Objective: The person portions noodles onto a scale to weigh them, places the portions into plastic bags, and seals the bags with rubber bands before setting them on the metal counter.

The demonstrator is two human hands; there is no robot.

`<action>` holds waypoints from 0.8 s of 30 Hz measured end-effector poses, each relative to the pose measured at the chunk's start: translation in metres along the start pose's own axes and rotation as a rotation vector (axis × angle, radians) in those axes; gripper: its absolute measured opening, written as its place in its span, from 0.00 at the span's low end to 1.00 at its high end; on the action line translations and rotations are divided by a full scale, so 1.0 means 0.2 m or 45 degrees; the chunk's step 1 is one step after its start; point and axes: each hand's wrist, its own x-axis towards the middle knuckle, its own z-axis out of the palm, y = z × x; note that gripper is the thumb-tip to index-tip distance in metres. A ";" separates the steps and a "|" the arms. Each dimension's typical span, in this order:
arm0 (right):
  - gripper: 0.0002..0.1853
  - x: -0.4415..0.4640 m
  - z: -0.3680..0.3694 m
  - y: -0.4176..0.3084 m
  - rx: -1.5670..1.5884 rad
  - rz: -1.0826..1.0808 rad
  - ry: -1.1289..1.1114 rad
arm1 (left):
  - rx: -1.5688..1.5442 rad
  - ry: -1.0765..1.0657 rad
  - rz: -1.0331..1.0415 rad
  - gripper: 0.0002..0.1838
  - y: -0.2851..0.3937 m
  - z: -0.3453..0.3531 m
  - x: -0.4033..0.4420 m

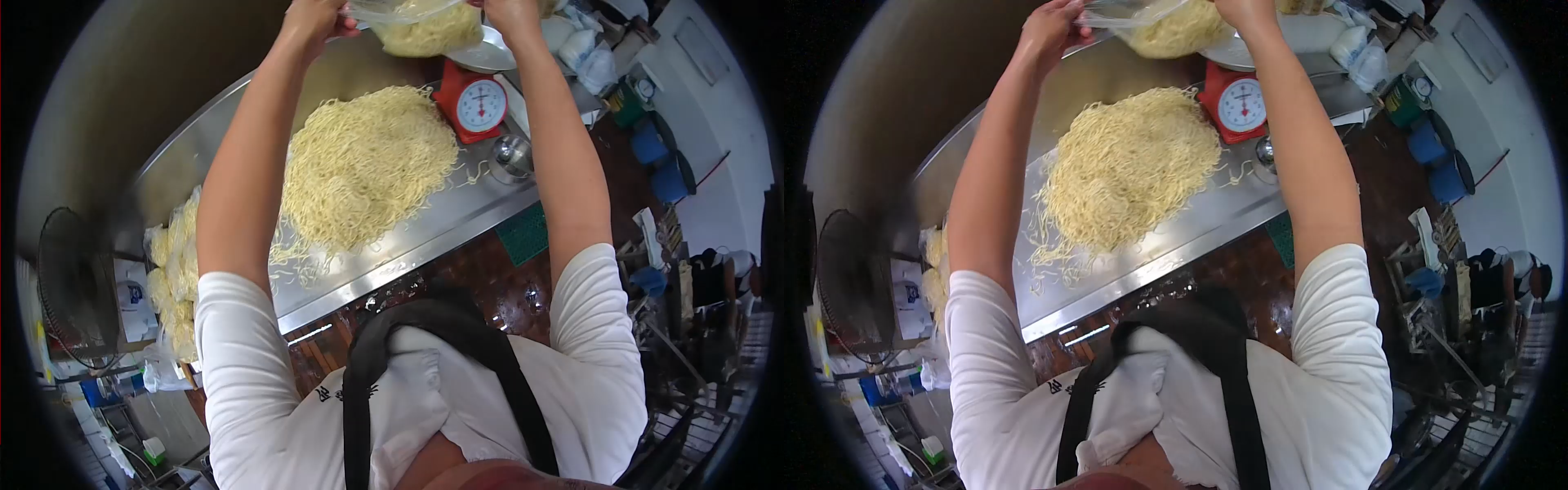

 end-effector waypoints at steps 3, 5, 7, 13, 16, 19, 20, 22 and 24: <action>0.34 -0.07 -0.16 0.30 0.271 -0.148 0.070 | 0.051 -0.091 -0.031 0.12 -0.24 0.30 0.38; 0.19 -0.36 -0.27 0.10 0.198 -0.089 0.193 | 0.188 -0.136 -0.099 0.18 -0.34 0.54 0.40; 0.25 -0.63 -0.32 0.03 0.314 0.207 -0.068 | 0.793 -0.194 -0.054 0.16 -0.49 0.70 0.48; 0.19 -1.27 -0.26 0.20 0.319 0.387 -0.328 | 0.336 -0.096 -0.042 0.16 -0.71 0.95 0.70; 0.19 -1.41 -0.25 0.25 0.342 0.459 -0.395 | 0.436 -0.074 0.011 0.16 -0.60 0.99 0.71; 0.19 -1.46 -0.27 0.30 0.402 0.482 -0.414 | 0.444 -0.030 -0.003 0.16 -0.54 1.03 0.69; 0.19 -1.48 -0.28 0.30 0.410 0.480 -0.414 | 0.438 -0.028 -0.030 0.16 -0.53 1.04 0.68; 0.19 -1.48 -0.32 0.31 0.405 0.508 -0.436 | 0.412 -0.034 -0.043 0.16 -0.53 1.04 0.67; 0.18 -1.48 -0.34 0.32 0.421 0.505 -0.411 | 0.449 -0.059 0.007 0.16 -0.59 1.01 0.73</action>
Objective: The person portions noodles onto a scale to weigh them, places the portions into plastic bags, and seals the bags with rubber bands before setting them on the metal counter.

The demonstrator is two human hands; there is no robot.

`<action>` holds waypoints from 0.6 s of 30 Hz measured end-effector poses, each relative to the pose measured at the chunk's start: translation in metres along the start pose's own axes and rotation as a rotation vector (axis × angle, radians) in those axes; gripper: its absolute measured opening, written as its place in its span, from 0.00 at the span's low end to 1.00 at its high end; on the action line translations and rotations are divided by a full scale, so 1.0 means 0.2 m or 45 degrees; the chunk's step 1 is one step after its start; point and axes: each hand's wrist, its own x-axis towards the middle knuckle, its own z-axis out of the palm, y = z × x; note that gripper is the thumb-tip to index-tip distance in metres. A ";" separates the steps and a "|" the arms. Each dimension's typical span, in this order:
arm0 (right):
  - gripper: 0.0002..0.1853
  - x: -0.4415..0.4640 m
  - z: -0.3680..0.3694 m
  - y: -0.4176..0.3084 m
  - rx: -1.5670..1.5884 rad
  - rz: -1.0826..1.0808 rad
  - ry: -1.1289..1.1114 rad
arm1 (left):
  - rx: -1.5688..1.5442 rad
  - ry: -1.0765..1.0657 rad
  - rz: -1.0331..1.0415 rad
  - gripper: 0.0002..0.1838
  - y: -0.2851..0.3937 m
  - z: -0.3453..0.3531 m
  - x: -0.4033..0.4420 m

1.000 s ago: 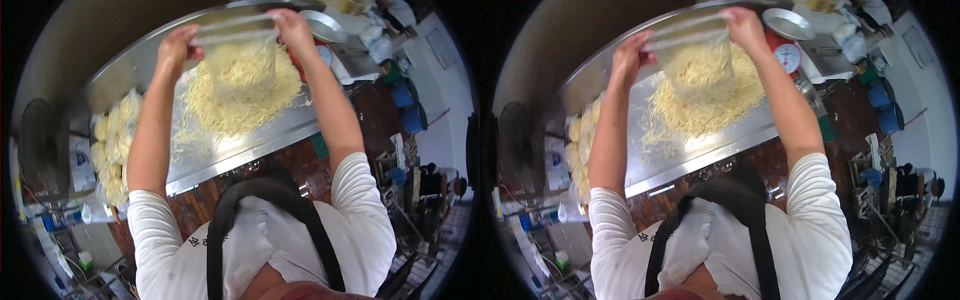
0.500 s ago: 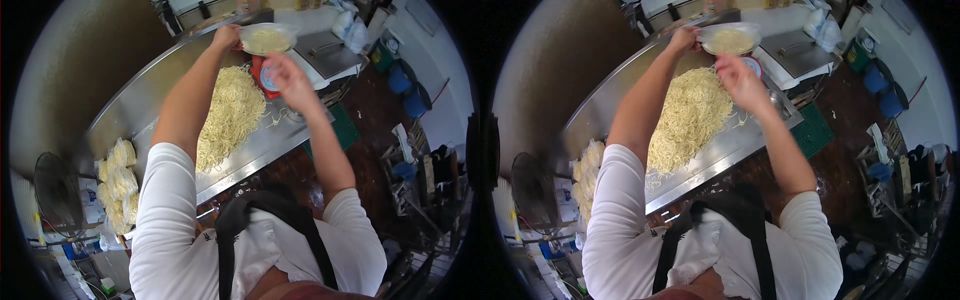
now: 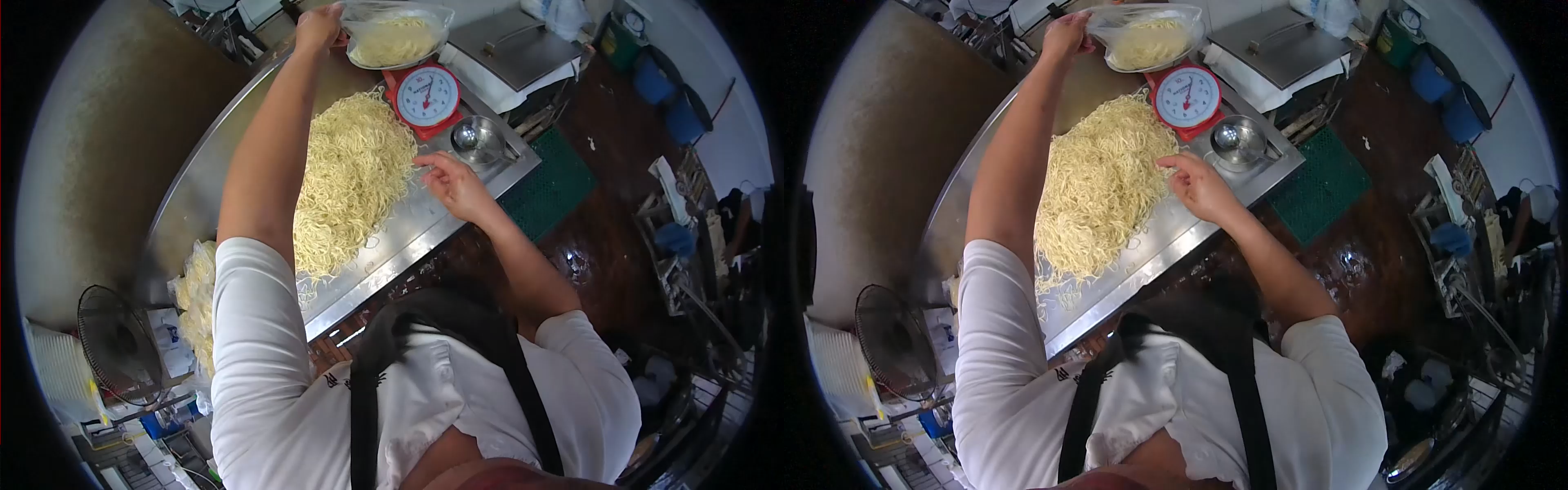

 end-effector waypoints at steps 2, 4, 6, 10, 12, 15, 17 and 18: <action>0.17 0.00 0.00 0.00 0.039 -0.061 0.063 | 0.095 0.060 0.020 0.14 0.08 0.03 -0.10; 0.18 -0.02 -0.01 -0.02 0.027 0.003 0.013 | 0.046 0.112 0.038 0.15 0.07 0.08 -0.11; 0.19 -0.03 0.00 -0.03 0.006 0.043 -0.023 | 0.186 0.165 0.042 0.17 0.07 0.11 -0.15; 0.19 -0.07 0.07 -0.01 0.001 0.083 -0.061 | 0.220 -0.037 -0.116 0.14 -0.08 0.15 -0.08; 0.18 -0.07 0.10 0.00 0.021 0.103 -0.082 | 0.114 -0.017 0.002 0.13 -0.10 0.18 -0.14; 0.18 -0.08 0.16 0.01 0.042 0.134 -0.141 | 0.158 0.014 0.098 0.13 -0.13 0.16 -0.17; 0.18 -0.08 0.20 0.03 0.051 0.133 -0.202 | 0.284 0.151 0.195 0.13 -0.10 0.13 -0.23; 0.20 -0.07 0.24 0.07 0.037 0.100 -0.125 | 0.508 0.379 0.497 0.12 -0.20 0.09 -0.15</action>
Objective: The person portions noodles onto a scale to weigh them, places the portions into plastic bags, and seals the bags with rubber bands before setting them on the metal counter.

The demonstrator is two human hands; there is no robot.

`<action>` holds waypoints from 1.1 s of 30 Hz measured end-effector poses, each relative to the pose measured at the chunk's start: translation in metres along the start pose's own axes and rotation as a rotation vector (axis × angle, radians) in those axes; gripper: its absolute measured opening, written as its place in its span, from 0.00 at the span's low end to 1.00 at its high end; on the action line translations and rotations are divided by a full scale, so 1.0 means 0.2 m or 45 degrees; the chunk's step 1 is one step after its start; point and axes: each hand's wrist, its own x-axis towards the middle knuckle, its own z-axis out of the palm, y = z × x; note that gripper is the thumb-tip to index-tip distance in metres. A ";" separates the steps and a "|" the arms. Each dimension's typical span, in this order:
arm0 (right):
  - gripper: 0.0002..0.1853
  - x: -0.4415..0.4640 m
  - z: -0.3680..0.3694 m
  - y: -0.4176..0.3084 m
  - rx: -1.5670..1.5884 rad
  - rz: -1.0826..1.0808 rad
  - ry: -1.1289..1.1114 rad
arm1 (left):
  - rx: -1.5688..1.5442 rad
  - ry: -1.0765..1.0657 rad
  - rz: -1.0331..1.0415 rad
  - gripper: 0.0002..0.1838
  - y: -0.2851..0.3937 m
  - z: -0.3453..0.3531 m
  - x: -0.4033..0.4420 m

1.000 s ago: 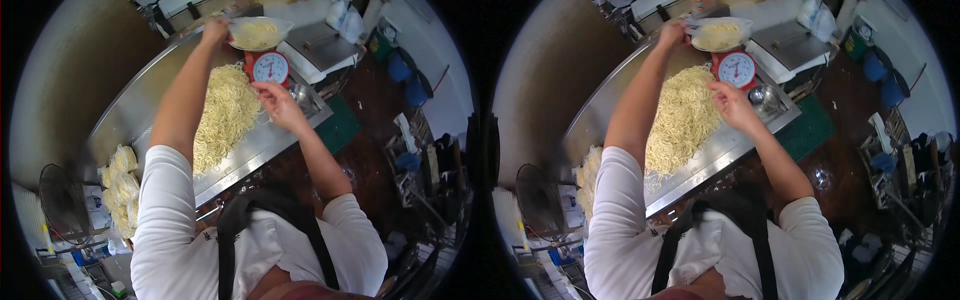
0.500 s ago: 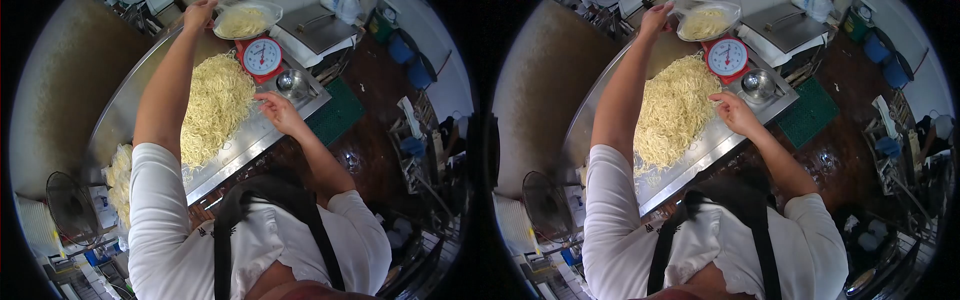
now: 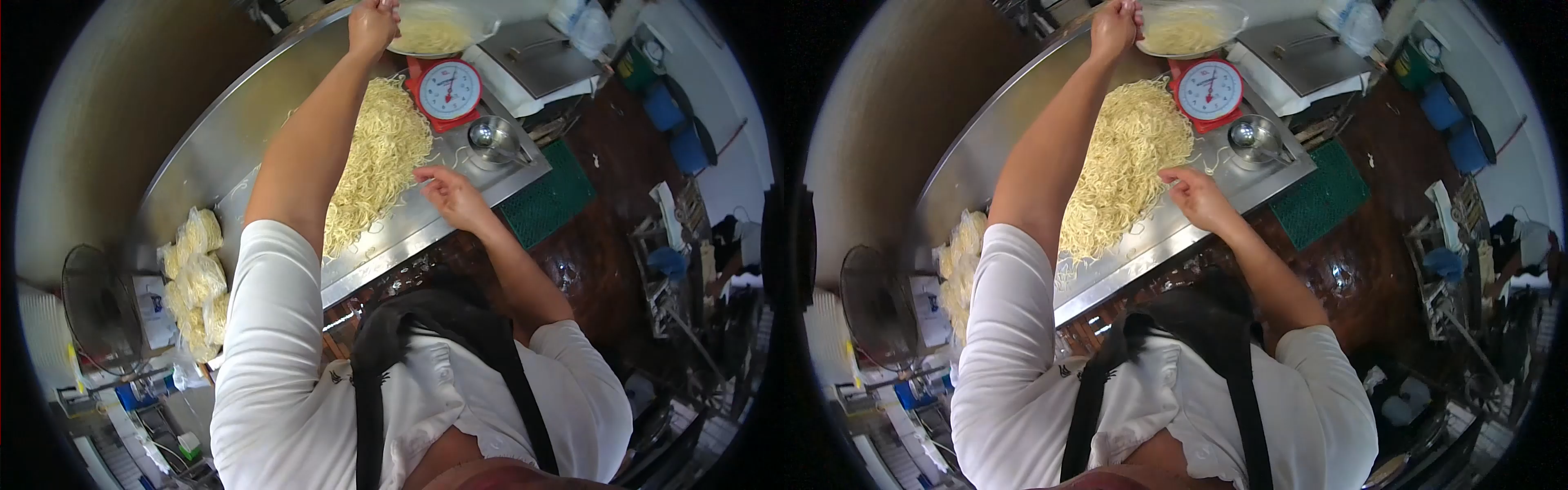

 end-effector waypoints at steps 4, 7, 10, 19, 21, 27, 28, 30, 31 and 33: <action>0.34 0.19 -0.07 0.12 -0.361 -0.310 0.445 | -0.526 -0.010 -0.251 0.12 0.26 -0.40 -0.09; 0.55 0.44 -0.19 -0.15 -0.809 -0.296 0.843 | -0.657 0.051 -0.174 0.13 0.32 -0.71 -0.21; 0.66 0.60 -0.06 -0.36 -0.883 -0.539 0.791 | -0.748 -0.075 -0.267 0.10 0.42 -1.09 -0.44; 0.06 0.27 1.37 -0.10 0.018 -0.157 -0.441 | -0.600 -0.218 -0.829 0.14 -0.22 -1.74 -1.78; 0.07 0.19 1.64 -0.14 0.002 -0.078 -0.630 | -0.335 -0.075 -0.734 0.14 -0.42 -1.93 -2.10; 0.25 0.05 2.19 -0.48 0.176 0.007 -0.913 | 0.174 -0.056 -0.573 0.18 -0.91 -2.00 -2.77; 0.31 0.07 2.24 -0.48 0.197 0.106 -0.881 | -0.114 -0.071 -0.985 0.18 -0.90 -2.07 -2.74; 0.43 0.11 2.28 -0.28 0.175 -0.061 -0.712 | -0.501 -0.029 -1.234 0.17 -1.05 -2.11 -2.78; 0.51 0.08 2.29 -0.19 -0.082 -0.088 -0.797 | -0.779 0.102 -1.333 0.17 -1.14 -2.07 -2.82; 0.57 0.02 2.37 -0.17 -0.799 -0.412 -1.229 | -1.325 0.361 -1.502 0.15 -1.28 -1.98 -2.86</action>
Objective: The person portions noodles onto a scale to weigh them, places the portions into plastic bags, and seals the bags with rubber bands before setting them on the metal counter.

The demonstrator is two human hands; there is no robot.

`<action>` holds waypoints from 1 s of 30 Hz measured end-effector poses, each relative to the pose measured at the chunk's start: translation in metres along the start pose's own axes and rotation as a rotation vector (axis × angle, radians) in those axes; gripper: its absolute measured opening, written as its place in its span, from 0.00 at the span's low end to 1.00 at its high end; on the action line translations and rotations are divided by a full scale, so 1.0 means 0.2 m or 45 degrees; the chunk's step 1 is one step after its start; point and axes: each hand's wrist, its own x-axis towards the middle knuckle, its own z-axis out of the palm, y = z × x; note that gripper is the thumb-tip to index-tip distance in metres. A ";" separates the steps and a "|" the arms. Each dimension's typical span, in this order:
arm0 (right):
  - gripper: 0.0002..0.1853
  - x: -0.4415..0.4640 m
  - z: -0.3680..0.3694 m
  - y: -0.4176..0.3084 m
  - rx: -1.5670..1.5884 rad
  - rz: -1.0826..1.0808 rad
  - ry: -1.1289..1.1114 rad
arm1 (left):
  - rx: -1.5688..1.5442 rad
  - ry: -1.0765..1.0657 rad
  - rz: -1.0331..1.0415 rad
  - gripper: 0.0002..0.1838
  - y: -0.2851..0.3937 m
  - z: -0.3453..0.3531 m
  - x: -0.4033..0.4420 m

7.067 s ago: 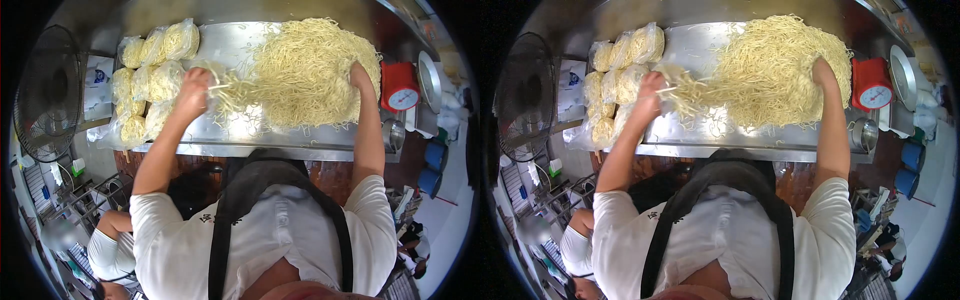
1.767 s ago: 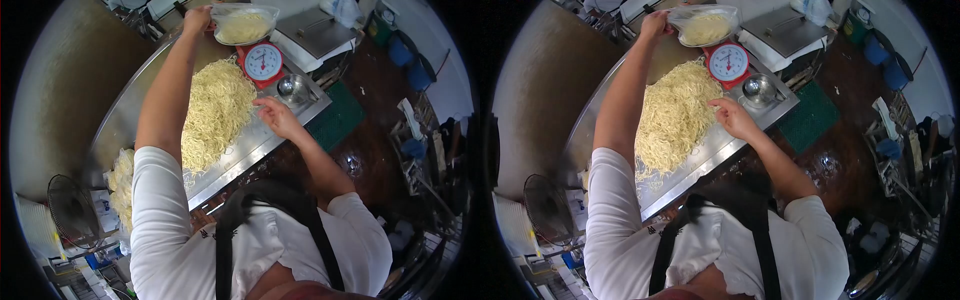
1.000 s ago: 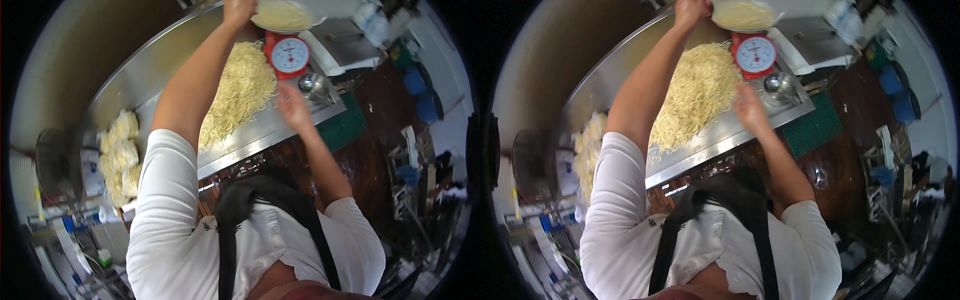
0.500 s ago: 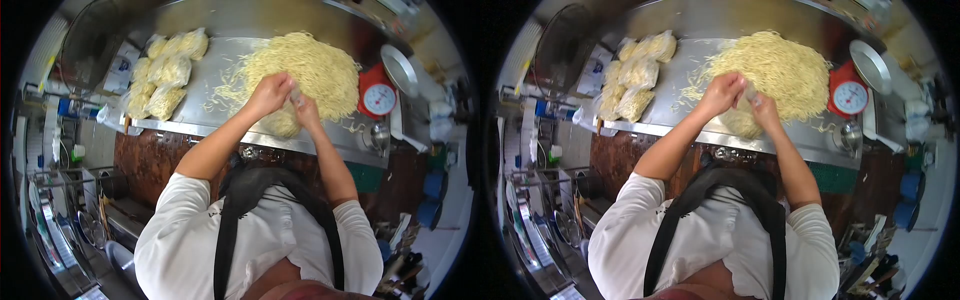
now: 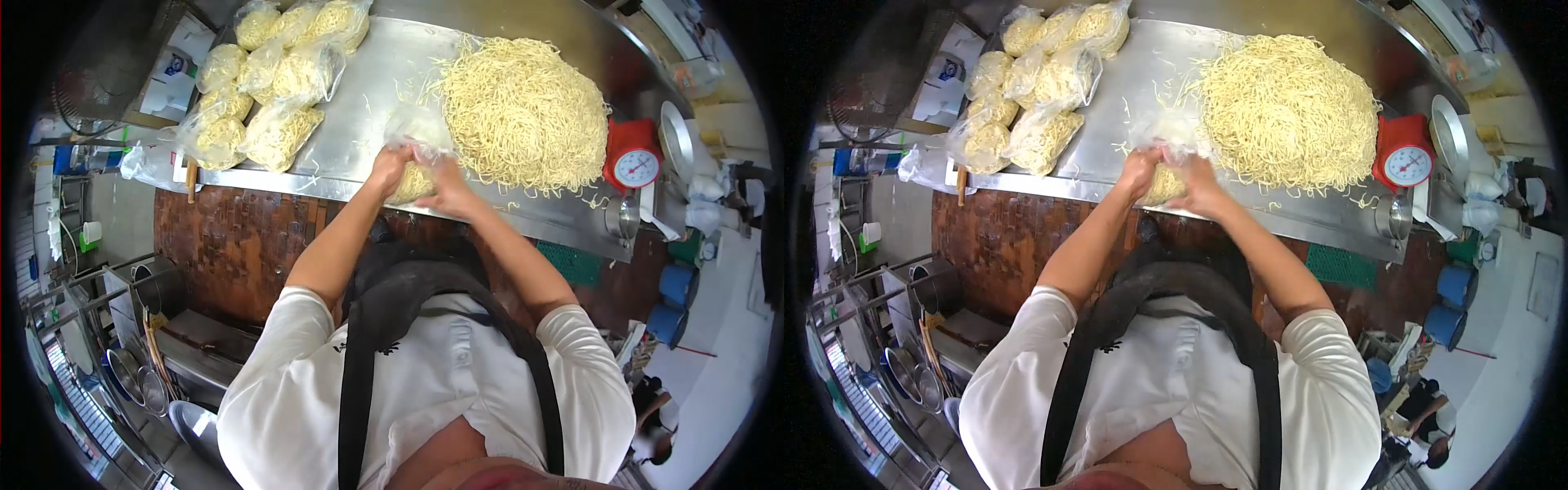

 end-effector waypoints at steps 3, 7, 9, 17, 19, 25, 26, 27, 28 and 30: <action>0.44 0.10 0.31 -0.03 -0.027 0.100 0.552 | -0.042 0.259 -0.163 0.14 -0.02 0.11 0.10; 0.30 0.23 0.39 0.01 -0.042 0.278 0.526 | 0.063 0.386 -0.280 0.15 0.02 0.12 0.21; 0.23 0.27 0.37 0.03 0.125 0.256 0.565 | 0.093 0.323 -0.178 0.18 0.14 0.13 0.15; 0.08 0.37 0.32 0.04 1.790 0.776 0.549 | -0.412 0.385 -0.359 0.25 0.19 -0.05 -0.38; 0.08 0.37 0.30 -0.10 1.207 0.257 0.847 | -0.385 0.247 -0.151 0.31 0.33 -0.09 -0.10; 0.15 0.30 -0.64 -0.54 0.106 -0.308 0.694 | -0.045 0.127 -0.039 0.30 0.69 0.13 -0.26; 0.15 0.27 -0.63 -0.54 0.049 -0.290 0.724 | -0.280 0.140 -0.124 0.29 0.73 0.34 -0.38; 0.15 0.24 -0.63 -0.53 -0.014 -0.271 0.758 | -0.473 0.009 -0.191 0.27 0.75 0.39 -0.38; 0.15 0.21 -0.63 -0.52 -0.084 -0.251 0.798 | -0.662 -0.134 -0.258 0.26 0.76 0.43 -0.36; 0.13 0.09 -0.58 -0.51 -0.192 -0.133 0.911 | -0.832 -0.200 -0.353 0.24 0.74 0.50 -0.36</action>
